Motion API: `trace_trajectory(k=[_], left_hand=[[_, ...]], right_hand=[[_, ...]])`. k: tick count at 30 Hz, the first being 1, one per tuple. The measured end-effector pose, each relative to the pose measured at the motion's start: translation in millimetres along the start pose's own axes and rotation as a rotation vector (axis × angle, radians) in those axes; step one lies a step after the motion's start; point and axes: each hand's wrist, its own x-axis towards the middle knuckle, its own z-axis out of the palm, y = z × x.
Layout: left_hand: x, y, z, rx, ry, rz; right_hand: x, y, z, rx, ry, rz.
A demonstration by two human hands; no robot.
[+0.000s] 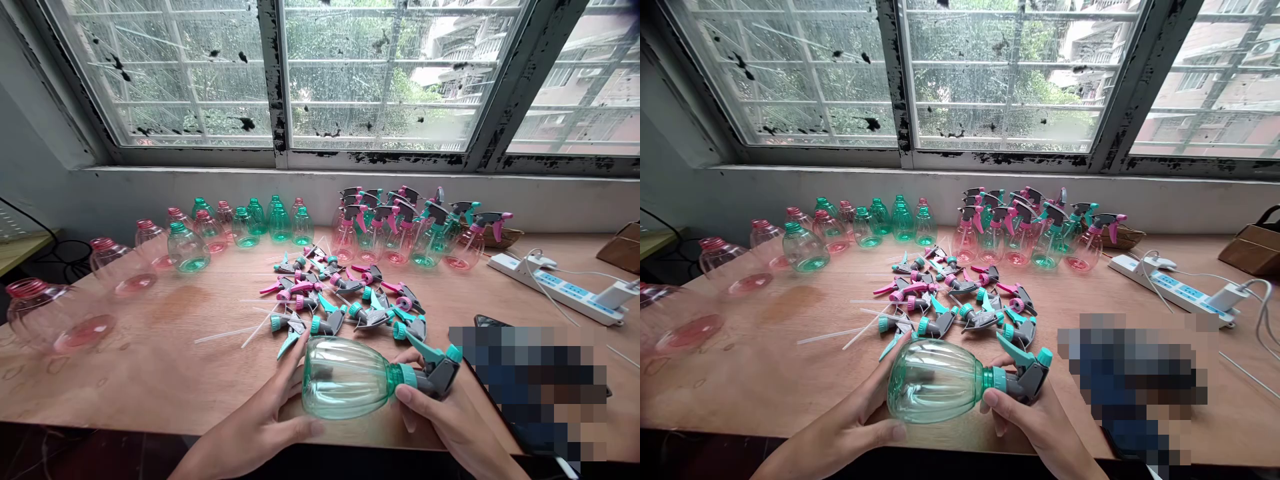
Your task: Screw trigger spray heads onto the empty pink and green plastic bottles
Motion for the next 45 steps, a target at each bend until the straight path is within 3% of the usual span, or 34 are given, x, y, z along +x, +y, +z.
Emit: trace_trajectory(k=[11, 17, 40, 45], left_hand=[[-0.5, 2.1, 0.0, 0.091, 0.0, 0.045], [-0.8, -3.4, -2.0, -0.021, -0.011, 0.008], [0.0, 0.1, -0.4, 0.069, 0.007, 0.025], [-0.7, -3.4, -1.6, 0.007, -0.007, 0.007]], right_hand=[[0.1, -0.8, -0.5, -0.044, -0.01, -0.022], [-0.8, 2.4, -1.1, -0.051, -0.014, -0.009], [-0.5, -1.2, -1.8, -0.074, -0.021, 0.005], [-0.6, -1.2, -0.4, -0.073, -0.016, 0.008]])
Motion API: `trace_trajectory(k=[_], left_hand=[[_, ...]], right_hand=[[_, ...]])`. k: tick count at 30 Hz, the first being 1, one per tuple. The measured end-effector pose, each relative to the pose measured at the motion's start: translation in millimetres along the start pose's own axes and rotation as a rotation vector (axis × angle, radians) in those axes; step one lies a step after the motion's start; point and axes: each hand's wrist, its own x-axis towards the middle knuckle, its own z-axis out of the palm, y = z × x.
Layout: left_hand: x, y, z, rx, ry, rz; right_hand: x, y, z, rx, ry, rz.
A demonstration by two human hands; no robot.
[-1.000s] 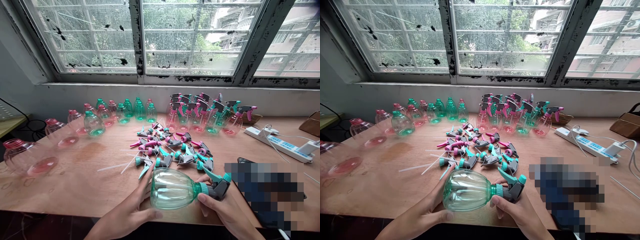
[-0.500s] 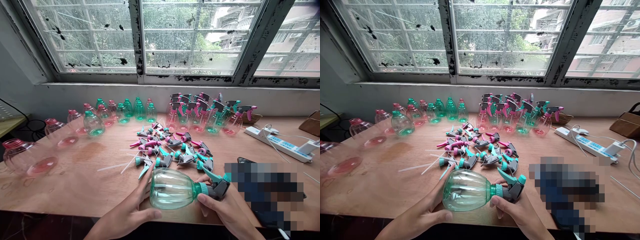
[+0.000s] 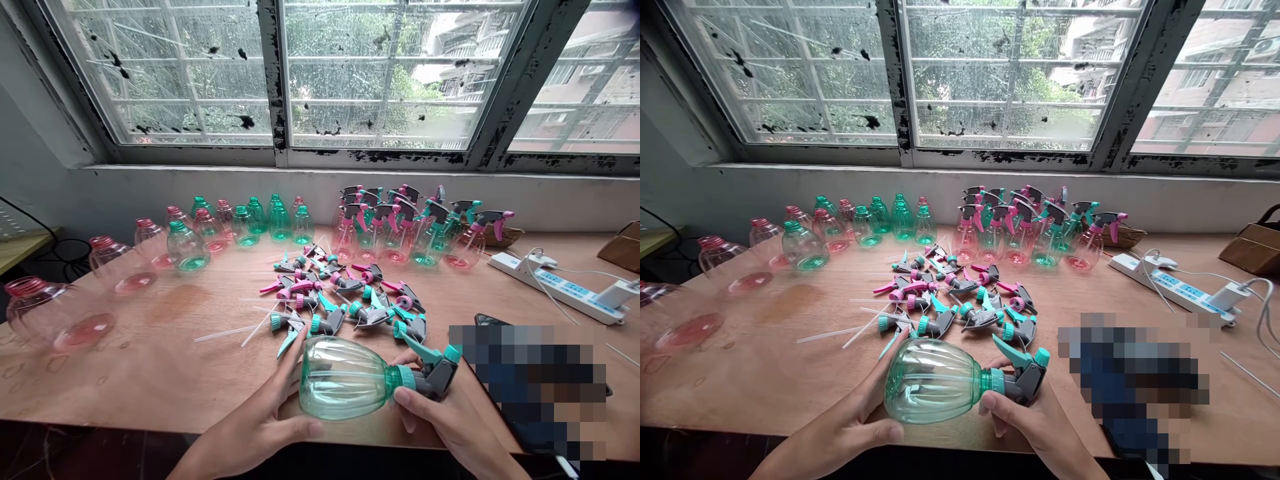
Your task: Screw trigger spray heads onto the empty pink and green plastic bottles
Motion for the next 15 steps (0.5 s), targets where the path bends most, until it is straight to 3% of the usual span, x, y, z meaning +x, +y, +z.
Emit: trace_trajectory(k=[10, 15], left_hand=[[0.3, 2.6, 1.3, 0.03, 0.0, 0.04], [-0.6, 0.0, -0.2, -0.042, 0.005, -0.007]], right_hand=[[0.6, 2.1, -1.8, 0.018, 0.002, -0.024], [0.8, 4.9, -2.2, 0.02, -0.015, -0.021]])
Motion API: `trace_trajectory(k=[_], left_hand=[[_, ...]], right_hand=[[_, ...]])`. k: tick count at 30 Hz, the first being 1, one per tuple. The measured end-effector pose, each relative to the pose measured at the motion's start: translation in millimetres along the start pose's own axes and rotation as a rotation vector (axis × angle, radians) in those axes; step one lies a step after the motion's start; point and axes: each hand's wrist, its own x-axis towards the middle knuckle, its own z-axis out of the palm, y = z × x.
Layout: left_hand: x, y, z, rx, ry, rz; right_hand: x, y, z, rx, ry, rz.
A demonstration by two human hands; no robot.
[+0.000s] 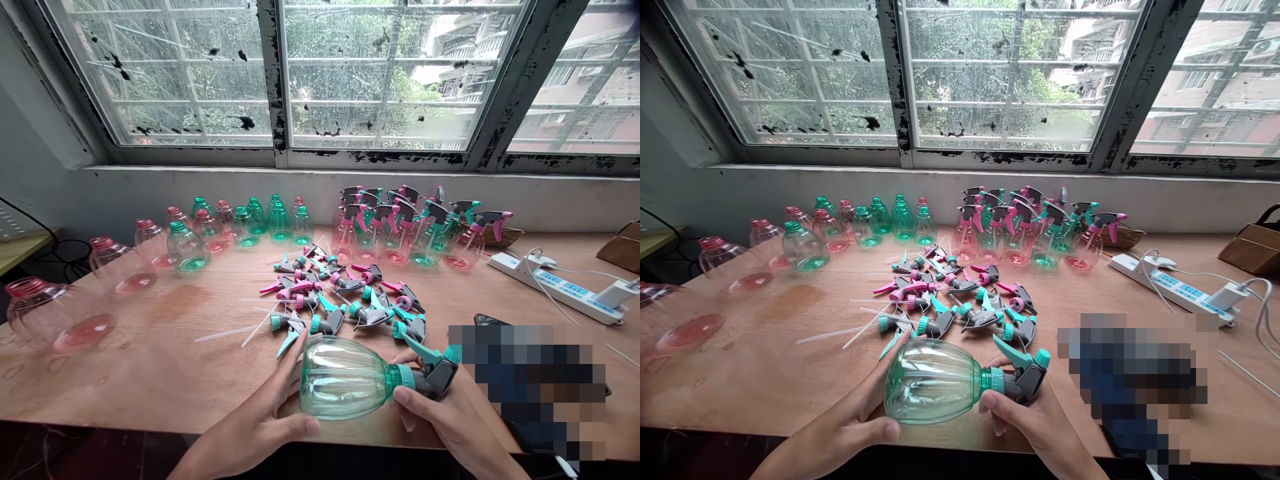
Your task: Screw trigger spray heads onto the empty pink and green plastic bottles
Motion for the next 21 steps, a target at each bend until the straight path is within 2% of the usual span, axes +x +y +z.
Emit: trace_trajectory(k=[9, 14, 21], left_hand=[[2.2, 2.2, 0.9, 0.057, -0.01, 0.024], [-0.1, -0.7, -0.5, -0.001, -0.019, 0.003], [0.5, 1.2, 0.7, 0.057, -0.01, 0.01]], right_hand=[[-1.0, -6.7, 4.2, 0.015, 0.026, 0.003], [-0.9, -3.5, 2.6, 0.008, 0.011, -0.006], [1.0, -2.9, 0.3, 0.007, 0.008, -0.025]])
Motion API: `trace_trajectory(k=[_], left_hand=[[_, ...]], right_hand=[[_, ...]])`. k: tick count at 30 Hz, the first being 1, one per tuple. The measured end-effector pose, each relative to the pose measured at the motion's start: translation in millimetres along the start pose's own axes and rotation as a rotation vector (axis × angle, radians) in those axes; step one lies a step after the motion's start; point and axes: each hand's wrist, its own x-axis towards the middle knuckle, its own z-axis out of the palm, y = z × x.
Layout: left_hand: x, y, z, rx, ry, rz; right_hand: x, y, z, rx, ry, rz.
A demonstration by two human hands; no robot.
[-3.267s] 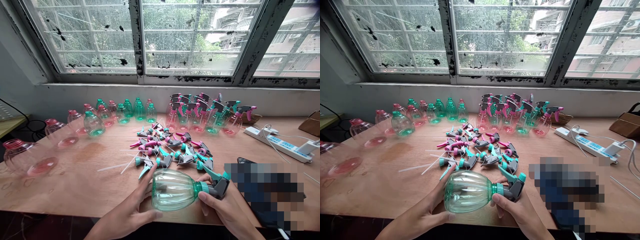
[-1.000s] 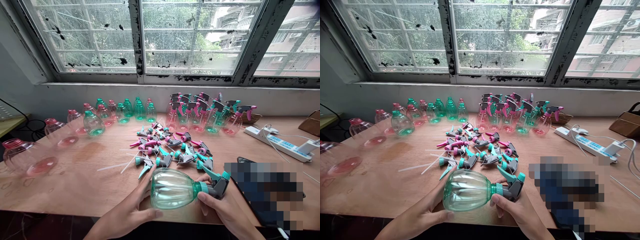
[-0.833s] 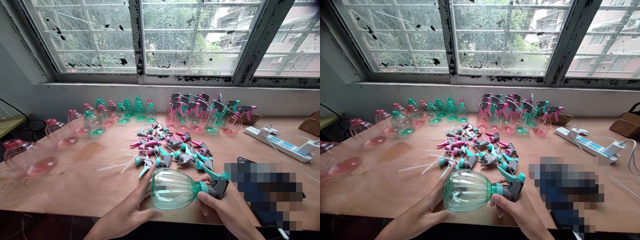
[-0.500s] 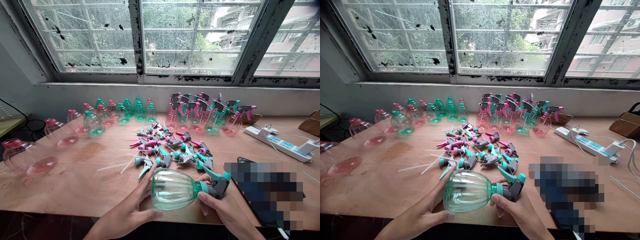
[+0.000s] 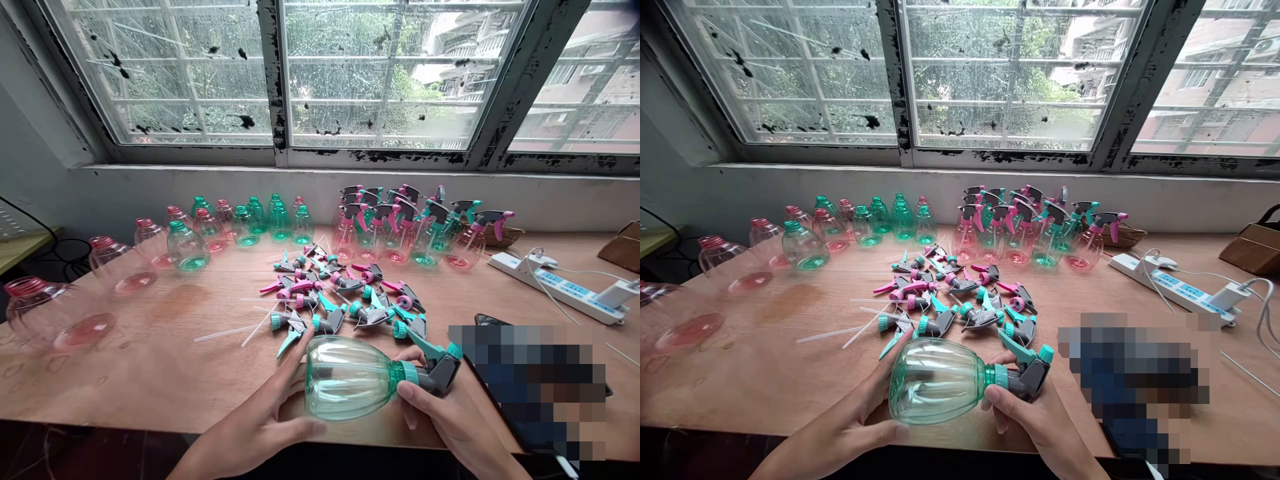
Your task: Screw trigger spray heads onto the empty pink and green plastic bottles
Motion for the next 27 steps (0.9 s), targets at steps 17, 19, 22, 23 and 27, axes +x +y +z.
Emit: trace_trajectory(k=[17, 19, 22, 23, 27], left_hand=[[0.4, 0.2, 0.2, 0.002, 0.015, -0.005], [1.2, 1.9, 0.9, 0.008, 0.006, 0.006], [1.0, 1.6, 0.7, -0.025, -0.008, 0.002], [0.7, 0.9, 0.4, -0.043, -0.009, -0.007], [-0.2, -0.9, -0.3, -0.069, -0.004, -0.025]], right_hand=[[-0.2, 0.9, -0.4, 0.021, 0.006, 0.003], [-0.2, 1.2, -0.6, 0.018, 0.007, 0.003], [0.1, 2.4, -0.9, 0.019, 0.006, 0.005], [0.3, 2.7, -1.0, 0.021, 0.008, 0.005], [0.3, 2.9, -0.7, 0.017, 0.022, -0.001]])
